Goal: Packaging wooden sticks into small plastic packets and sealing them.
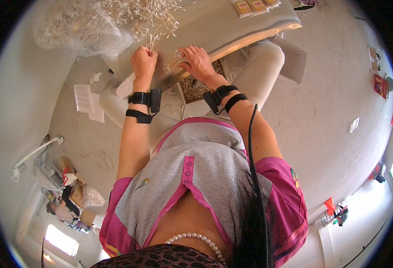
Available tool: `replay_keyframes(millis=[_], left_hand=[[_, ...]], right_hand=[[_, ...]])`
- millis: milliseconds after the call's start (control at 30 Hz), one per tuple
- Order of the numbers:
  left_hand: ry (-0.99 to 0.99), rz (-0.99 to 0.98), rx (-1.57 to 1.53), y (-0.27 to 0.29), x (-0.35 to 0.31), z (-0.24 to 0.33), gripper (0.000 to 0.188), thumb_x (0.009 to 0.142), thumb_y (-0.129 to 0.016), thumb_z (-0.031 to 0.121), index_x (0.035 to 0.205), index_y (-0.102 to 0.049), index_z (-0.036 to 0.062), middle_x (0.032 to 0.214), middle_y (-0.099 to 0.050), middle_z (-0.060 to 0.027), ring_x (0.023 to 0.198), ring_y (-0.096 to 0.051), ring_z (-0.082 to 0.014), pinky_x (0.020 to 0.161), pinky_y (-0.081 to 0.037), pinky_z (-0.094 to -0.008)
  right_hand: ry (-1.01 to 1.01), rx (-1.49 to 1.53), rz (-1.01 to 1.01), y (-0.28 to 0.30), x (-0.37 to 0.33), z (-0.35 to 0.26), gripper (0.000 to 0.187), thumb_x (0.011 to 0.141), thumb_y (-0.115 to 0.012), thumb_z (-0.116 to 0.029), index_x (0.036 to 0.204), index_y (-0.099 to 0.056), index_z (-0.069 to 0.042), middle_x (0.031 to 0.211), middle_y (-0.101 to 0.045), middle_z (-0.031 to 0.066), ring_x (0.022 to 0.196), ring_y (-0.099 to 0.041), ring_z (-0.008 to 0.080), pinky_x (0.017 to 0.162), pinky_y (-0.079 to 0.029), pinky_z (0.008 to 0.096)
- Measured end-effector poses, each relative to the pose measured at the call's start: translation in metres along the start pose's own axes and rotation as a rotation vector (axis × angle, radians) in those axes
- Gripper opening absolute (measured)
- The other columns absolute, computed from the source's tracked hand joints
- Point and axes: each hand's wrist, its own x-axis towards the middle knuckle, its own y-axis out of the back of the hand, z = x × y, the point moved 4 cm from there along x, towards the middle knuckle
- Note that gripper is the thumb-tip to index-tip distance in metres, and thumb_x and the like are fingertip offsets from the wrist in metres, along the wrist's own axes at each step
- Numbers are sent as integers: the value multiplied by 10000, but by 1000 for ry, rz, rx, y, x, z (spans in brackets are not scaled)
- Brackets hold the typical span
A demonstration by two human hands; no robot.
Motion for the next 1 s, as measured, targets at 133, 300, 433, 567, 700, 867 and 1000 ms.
replay_keyframes(millis=[133, 300, 433, 567, 700, 867, 1000], left_hand=[[-4, -16, 11, 2, -8, -5, 137, 803, -683, 137, 845, -680, 7, 838, -704, -207, 839, -697, -404, 759, -563, -491], [19, 7, 9, 6, -14, -12, 128, 804, -687, 146, 822, -678, 19, 837, -704, -200, 829, -696, -393, 751, -562, -484], [69, -53, -94, 9, -17, -13, 123, 804, -704, 164, 798, -685, 43, 809, -716, -164, 787, -702, -372, 736, -562, -473], [40, -51, -114, 11, -20, -11, 138, 803, -720, 182, 801, -697, 46, 791, -727, -144, 769, -710, -359, 731, -566, -460], [51, -69, -198, 6, -23, -9, 154, 808, -730, 189, 820, -710, 37, 794, -735, -144, 766, -721, -342, 725, -570, -434], [40, -91, -182, -2, -18, 0, 178, 828, -745, 209, 852, -737, 33, 784, -746, -124, 727, -736, -269, 702, -574, -368], [42, -111, -264, -6, -15, 15, 164, 830, -738, 196, 839, -726, 33, 778, -739, -129, 725, -727, -291, 701, -570, -381]], right_hand=[[-4, -2, 0, 1, 0, -2, 543, 814, -807, -273, 1274, -574, -103, 987, -619, 51, 974, -624, 268, 881, -487, 399], [16, -8, 11, 0, -1, -1, 547, 816, -807, -281, 1279, -574, -106, 995, -622, 49, 979, -624, 265, 883, -486, 399], [6, -22, 1, -2, -3, 3, 553, 820, -806, -294, 1286, -573, -105, 997, -620, 49, 981, -623, 266, 880, -483, 400], [10, -7, -2, -2, -1, 1, 556, 821, -807, -293, 1289, -573, -103, 998, -618, 50, 979, -622, 268, 878, -481, 399], [-1, -7, -6, -2, -1, 1, 545, 820, -810, -280, 1277, -573, -103, 997, -615, 52, 976, -621, 272, 874, -482, 402], [6, 0, -1, -1, 0, 0, 531, 819, -809, -271, 1263, -571, -106, 992, -613, 56, 974, -619, 280, 870, -486, 408], [0, 2, -2, -2, -1, 2, 527, 819, -806, -272, 1264, -572, -114, 989, -612, 56, 973, -620, 284, 875, -487, 412]])
